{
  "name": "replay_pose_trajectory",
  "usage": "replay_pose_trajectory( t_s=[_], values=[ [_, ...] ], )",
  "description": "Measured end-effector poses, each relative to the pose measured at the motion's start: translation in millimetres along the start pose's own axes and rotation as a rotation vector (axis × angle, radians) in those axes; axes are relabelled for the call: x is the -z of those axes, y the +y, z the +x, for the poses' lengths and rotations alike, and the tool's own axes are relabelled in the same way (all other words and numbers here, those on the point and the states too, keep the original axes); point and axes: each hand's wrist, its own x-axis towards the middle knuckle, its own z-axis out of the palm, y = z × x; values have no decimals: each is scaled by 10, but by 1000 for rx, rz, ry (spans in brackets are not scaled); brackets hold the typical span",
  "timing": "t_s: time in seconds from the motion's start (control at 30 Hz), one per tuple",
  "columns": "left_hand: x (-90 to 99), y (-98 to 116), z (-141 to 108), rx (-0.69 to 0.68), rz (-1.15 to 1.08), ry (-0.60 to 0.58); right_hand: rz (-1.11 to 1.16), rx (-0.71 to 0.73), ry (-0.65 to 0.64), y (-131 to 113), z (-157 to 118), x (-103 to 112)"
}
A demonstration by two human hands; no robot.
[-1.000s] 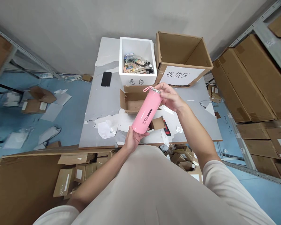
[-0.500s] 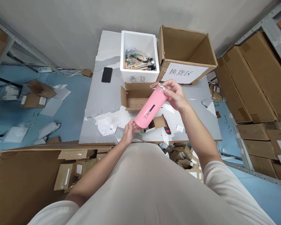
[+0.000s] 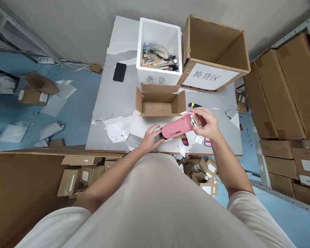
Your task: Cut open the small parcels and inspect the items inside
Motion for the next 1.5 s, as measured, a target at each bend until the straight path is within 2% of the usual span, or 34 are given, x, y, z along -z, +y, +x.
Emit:
replay_pose_trajectory(
  t_s=[0.13, 0.3, 0.4, 0.5, 0.73, 0.8, 0.9, 1.03, 1.2, 1.3, 1.37, 1.4, 1.5],
  values=[
    [5, -60, 44, 23, 15, -109, -12, 17, -94, -33, -93, -108],
    [-15, -109, 64, -4, 56, -195, -1, -40, -201, -82, -178, -222],
    [-68, -134, 68, 21, 65, -181, 27, -13, -283, -87, -186, -275],
    [-102, -171, 54, 70, 38, -126, 17, 29, -420, -92, -131, -364],
    [-104, -222, 43, 65, -30, -52, -300, 92, -876, -11, 26, -835],
    [-100, -226, 30, 57, -45, -74, -308, 125, -935, 72, 7, -953],
    [-82, -242, 7, 69, -65, -86, -215, 131, -952, 196, -41, -1047],
    [-57, -271, 13, 84, -109, -53, -199, 132, -950, 261, -112, -1106],
    [-101, -307, 17, 96, -154, -44, -380, 134, -920, 231, -227, -1218],
    [-165, -331, -9, 130, -212, -31, -409, 98, -864, 189, -278, -1166],
    [-202, -342, -26, 170, -246, -30, -404, 22, -717, 148, -350, -1040],
    [-216, -342, -31, 192, -255, -34, -403, -53, -584, 129, -414, -965],
    [-232, -310, -24, 216, -255, -50, -359, -390, -49, 112, -733, -801]
  ],
)
